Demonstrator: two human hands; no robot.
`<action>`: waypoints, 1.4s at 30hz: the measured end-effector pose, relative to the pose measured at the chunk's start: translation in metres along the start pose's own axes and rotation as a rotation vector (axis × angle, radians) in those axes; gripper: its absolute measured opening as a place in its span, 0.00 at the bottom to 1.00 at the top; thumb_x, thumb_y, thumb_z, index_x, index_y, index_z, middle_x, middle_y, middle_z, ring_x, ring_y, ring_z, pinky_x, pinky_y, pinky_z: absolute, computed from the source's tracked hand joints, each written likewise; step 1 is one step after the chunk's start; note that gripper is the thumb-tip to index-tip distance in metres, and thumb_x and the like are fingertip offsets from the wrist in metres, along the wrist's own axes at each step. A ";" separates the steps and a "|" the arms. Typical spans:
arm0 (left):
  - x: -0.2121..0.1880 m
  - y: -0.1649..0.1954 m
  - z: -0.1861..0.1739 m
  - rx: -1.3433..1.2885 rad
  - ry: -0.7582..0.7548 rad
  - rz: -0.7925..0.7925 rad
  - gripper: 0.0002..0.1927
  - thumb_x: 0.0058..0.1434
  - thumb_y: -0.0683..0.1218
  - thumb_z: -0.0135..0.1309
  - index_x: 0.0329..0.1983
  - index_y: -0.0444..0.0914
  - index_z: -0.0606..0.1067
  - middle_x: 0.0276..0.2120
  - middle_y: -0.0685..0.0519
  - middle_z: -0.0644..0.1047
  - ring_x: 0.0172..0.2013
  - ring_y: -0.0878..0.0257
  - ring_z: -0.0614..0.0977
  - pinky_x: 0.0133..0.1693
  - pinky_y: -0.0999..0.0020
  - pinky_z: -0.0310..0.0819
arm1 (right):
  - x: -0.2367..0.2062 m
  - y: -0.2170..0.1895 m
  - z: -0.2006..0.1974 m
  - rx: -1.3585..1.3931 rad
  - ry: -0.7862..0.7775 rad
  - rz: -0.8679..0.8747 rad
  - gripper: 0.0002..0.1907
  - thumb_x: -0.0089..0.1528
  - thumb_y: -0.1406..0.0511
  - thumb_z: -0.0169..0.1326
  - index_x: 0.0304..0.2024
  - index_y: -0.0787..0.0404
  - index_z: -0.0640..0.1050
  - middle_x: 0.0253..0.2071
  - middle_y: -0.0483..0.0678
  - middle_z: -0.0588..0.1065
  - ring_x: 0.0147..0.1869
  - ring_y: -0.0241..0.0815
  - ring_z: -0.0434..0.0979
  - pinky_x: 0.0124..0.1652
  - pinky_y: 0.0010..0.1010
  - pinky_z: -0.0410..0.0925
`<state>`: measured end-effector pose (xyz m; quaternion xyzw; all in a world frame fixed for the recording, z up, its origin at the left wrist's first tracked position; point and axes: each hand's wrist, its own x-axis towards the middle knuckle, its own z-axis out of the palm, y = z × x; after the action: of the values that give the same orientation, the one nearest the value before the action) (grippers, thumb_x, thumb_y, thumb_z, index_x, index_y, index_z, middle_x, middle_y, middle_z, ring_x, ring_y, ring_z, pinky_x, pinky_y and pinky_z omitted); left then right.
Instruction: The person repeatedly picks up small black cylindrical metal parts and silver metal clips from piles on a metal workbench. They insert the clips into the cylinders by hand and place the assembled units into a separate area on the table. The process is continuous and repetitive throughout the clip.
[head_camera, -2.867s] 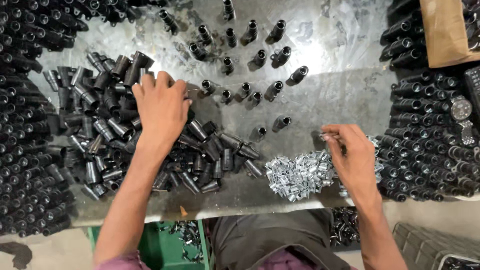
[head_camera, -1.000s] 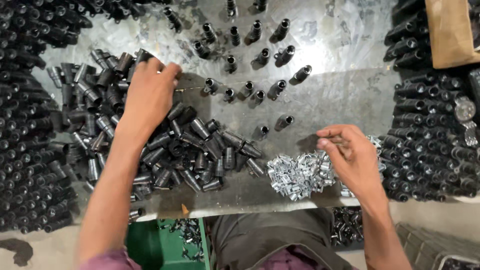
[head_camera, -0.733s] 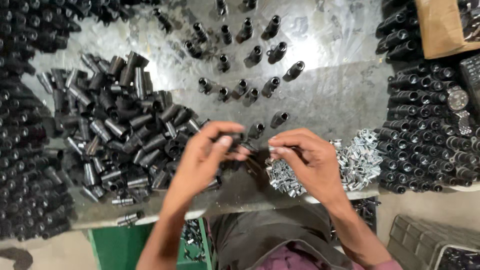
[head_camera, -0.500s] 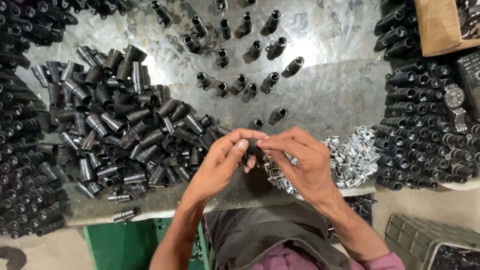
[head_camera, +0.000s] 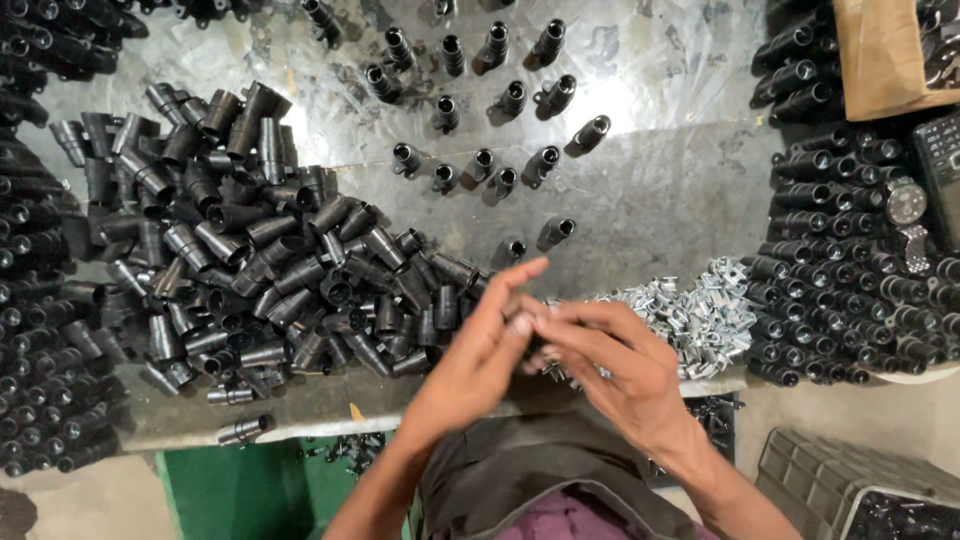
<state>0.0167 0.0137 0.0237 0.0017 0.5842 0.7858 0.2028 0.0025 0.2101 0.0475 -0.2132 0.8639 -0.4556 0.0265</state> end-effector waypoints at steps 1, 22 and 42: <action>-0.003 0.004 0.003 0.133 0.022 0.062 0.33 0.76 0.44 0.44 0.80 0.34 0.49 0.57 0.45 0.73 0.51 0.60 0.78 0.54 0.65 0.73 | -0.003 0.003 -0.003 -0.004 0.023 0.007 0.16 0.57 0.72 0.64 0.47 0.58 0.83 0.47 0.48 0.80 0.47 0.41 0.82 0.45 0.28 0.76; 0.084 -0.029 -0.007 0.654 0.663 0.180 0.69 0.55 0.35 0.67 0.74 0.34 0.19 0.76 0.24 0.33 0.72 0.33 0.55 0.66 0.49 0.62 | 0.089 0.124 0.011 -0.231 -0.254 0.293 0.73 0.50 0.52 0.74 0.71 0.83 0.37 0.27 0.54 0.76 0.29 0.51 0.77 0.33 0.39 0.70; 0.171 0.054 -0.079 0.790 0.921 0.564 0.76 0.56 0.40 0.76 0.74 0.33 0.18 0.75 0.33 0.22 0.77 0.34 0.34 0.77 0.42 0.25 | 0.255 0.046 0.031 -0.077 -0.120 0.018 0.64 0.52 0.54 0.77 0.66 0.82 0.47 0.36 0.54 0.79 0.39 0.49 0.83 0.41 0.36 0.75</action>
<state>-0.1764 -0.0165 0.0088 -0.1072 0.8323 0.4562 -0.2963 -0.2379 0.1090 0.0307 -0.2334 0.8794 -0.4083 0.0742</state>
